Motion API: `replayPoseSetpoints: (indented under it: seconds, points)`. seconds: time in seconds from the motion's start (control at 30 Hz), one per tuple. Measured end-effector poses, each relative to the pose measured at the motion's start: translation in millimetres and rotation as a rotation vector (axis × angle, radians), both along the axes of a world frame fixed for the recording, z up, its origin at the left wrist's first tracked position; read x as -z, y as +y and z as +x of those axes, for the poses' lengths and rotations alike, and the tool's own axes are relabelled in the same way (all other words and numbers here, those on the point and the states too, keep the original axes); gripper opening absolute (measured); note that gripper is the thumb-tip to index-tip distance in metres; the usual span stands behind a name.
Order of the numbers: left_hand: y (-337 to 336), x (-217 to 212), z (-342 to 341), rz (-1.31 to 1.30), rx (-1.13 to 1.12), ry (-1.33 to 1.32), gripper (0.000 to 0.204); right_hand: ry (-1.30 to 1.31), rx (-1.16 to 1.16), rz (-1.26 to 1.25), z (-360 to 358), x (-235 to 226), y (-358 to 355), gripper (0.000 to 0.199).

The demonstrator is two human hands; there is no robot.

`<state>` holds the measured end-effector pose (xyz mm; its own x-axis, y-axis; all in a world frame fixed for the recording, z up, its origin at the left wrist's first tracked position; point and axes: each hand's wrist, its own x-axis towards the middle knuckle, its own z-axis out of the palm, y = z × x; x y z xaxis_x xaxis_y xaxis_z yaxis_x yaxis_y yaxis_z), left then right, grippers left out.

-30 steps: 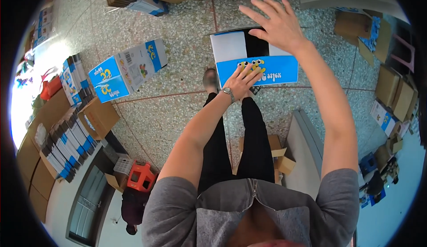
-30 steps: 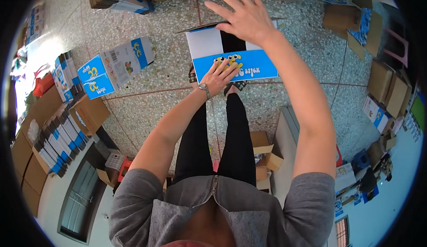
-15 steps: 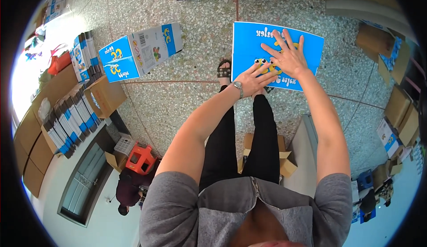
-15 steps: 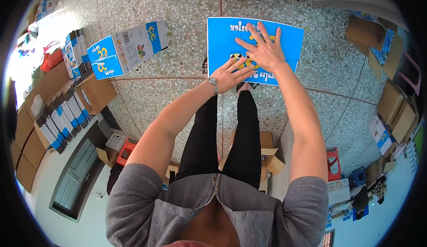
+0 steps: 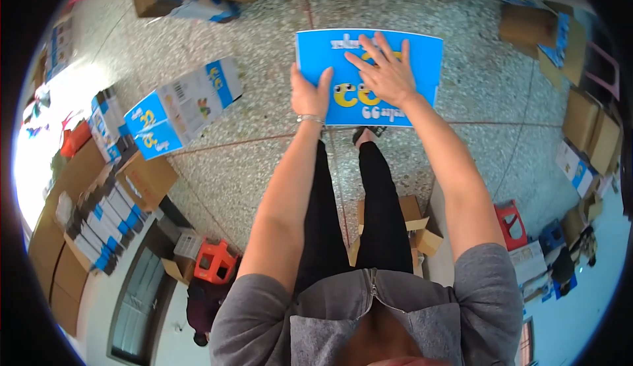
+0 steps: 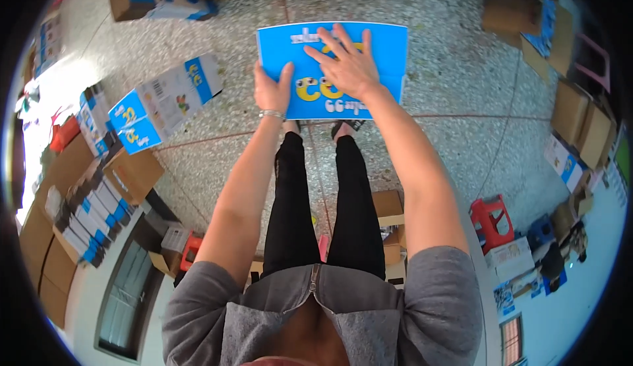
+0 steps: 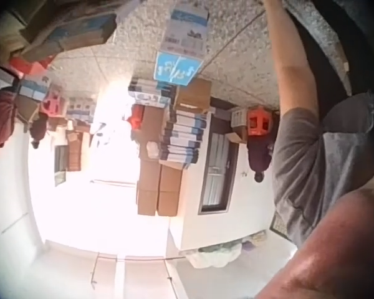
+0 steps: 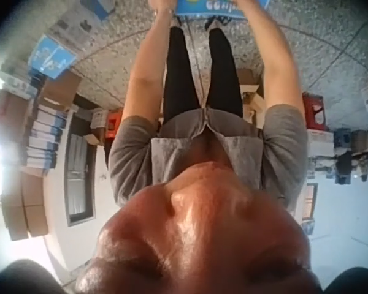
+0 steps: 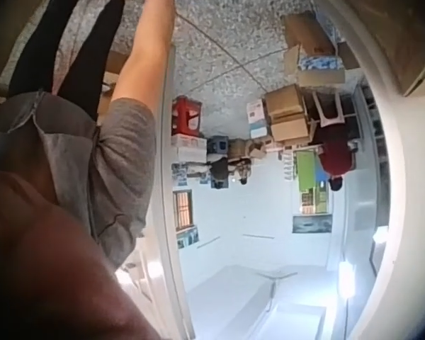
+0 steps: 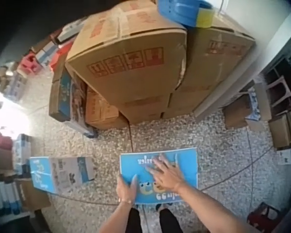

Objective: Assembling cardboard boxes and filling them with product packages.

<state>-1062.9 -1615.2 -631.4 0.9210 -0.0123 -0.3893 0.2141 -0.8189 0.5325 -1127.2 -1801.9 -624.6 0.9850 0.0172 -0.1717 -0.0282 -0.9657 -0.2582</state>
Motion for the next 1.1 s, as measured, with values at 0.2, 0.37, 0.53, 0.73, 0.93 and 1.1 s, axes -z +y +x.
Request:
replayPoseSetpoints:
  seconds: [0.2,0.37,0.53,0.73,0.93,1.1]
  points:
    - [7,1,7,0.034,-0.018,0.020,0.084,0.070,0.531,-0.077,-43,-6,-36,0.091]
    - [-3,5,14,0.072,0.003,0.025,0.065,-0.119,0.811,0.428,-47,1,-59,0.117]
    - [12,8,15,-0.071,-0.006,0.077,0.075,0.038,0.988,0.732,-40,-8,-56,0.121]
    - [1,7,8,-0.088,0.060,0.083,0.072,-0.034,1.022,0.576,-73,-5,-43,0.116]
    - [-56,-9,43,0.002,0.320,0.028,0.072,-0.152,1.292,0.784,-109,-10,-35,0.113]
    - [-101,3,58,0.107,0.559,-0.073,0.087,-0.233,1.443,0.769,-107,0,-31,0.109]
